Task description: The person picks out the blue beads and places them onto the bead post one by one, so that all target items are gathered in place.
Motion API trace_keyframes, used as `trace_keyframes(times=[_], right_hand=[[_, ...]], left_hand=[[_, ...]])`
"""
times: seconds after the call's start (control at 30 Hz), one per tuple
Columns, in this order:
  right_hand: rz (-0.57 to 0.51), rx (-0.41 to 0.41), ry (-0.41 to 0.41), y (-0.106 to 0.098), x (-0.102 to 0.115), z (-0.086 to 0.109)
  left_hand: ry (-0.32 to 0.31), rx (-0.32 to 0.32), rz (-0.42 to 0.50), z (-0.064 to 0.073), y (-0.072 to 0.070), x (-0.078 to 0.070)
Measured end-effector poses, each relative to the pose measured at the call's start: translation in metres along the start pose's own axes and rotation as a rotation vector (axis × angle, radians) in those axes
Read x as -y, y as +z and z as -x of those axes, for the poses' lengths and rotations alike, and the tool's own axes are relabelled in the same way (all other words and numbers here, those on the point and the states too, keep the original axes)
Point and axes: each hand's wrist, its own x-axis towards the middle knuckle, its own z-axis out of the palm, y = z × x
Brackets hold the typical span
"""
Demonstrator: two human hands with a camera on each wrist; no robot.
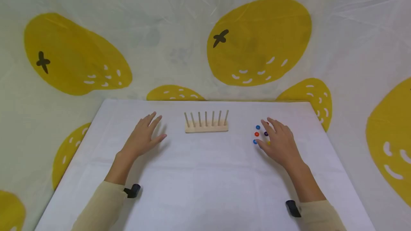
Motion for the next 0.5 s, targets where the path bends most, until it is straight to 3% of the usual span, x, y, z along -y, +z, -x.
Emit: trace_keyframes(times=[0.17,0.5], right_hand=[[-0.056,0.012,0.012,0.006,-0.007,0.009],[-0.067,0.102,0.04,0.013,-0.019,0.02]], left_hand=[[0.039,-0.014,0.037,-0.005,0.006,-0.002],[0.045,0.046,0.127,-0.016,0.013,-0.009]])
